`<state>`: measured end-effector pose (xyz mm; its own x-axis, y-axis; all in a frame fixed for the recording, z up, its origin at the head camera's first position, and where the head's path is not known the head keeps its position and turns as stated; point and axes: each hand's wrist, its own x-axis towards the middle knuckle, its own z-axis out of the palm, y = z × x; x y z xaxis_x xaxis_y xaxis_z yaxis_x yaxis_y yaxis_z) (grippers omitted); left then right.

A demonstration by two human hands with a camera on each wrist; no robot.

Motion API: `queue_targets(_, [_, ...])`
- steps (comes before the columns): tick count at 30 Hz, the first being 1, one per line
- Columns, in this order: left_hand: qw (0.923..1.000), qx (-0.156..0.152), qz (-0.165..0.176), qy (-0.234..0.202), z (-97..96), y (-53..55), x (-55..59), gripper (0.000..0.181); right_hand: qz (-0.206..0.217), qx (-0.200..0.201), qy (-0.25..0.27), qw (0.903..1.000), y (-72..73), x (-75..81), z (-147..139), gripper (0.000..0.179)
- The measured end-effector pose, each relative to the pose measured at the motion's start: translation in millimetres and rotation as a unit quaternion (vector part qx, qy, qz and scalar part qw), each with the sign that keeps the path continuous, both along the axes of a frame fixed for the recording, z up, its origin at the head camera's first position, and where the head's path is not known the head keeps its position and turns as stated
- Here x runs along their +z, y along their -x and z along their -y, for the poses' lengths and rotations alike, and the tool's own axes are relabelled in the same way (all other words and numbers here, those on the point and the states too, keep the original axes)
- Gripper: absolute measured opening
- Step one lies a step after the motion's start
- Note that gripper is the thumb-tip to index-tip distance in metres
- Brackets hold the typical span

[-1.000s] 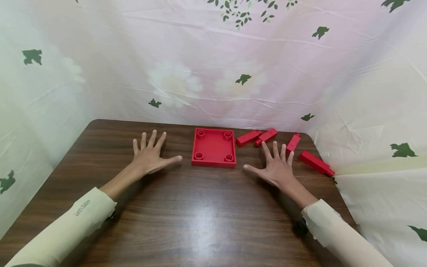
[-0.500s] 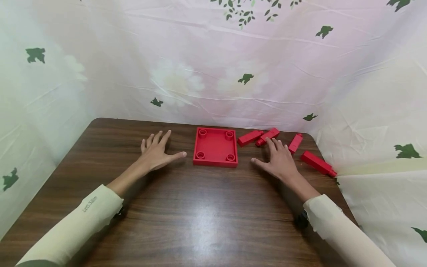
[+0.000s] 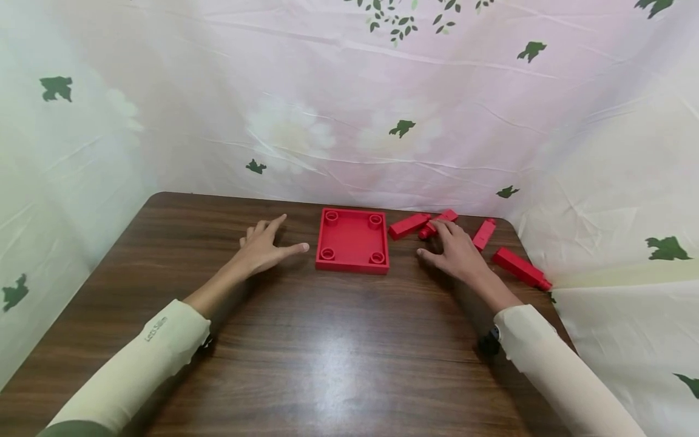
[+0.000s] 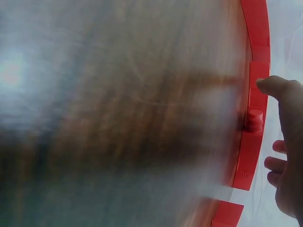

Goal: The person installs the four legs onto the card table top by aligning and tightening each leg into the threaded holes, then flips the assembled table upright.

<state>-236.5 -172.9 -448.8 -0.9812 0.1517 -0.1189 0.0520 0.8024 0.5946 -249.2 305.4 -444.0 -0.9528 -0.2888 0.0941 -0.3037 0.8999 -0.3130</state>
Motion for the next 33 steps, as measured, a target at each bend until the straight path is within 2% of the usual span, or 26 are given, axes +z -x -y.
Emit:
queue_targets(13, [0.9971, -0.012, 0.033, -0.068, -11.4, 9.1, 12.4, 0.102, 0.008, 0.019, 0.034, 0.9992, 25.4, 2.0, 0.6, 0.077])
queue_targets(16, [0.9919, -0.014, 0.050, -0.116, -13.7, 11.9, 11.9, 0.092, 0.013, 0.032, 0.045, 0.9984, 30.3, 1.0, 2.2, 0.074])
queue_targets(19, [0.9793, -0.019, 0.078, -0.186, -16.4, 15.0, 9.5, 0.082, 0.021, 0.042, 0.057, 0.9973, 35.4, -0.4, 3.6, 0.071])
queue_targets(25, [0.9418, -0.016, 0.140, -0.305, -20.7, 20.0, 1.0, 0.071, 0.036, 0.060, 0.085, 0.9939, 46.6, -4.3, 7.4, 0.067])
queue_targets(28, [0.9243, -0.015, 0.163, -0.345, -22.9, 20.8, -2.7, 0.068, 0.042, 0.067, 0.098, 0.9920, 51.8, -6.2, 8.6, 0.065])
queue_targets(33, [0.9047, -0.017, 0.177, -0.387, -29.2, 21.4, -7.7, 0.069, 0.045, 0.072, 0.123, 0.9888, 57.5, -7.6, 10.0, 0.063])
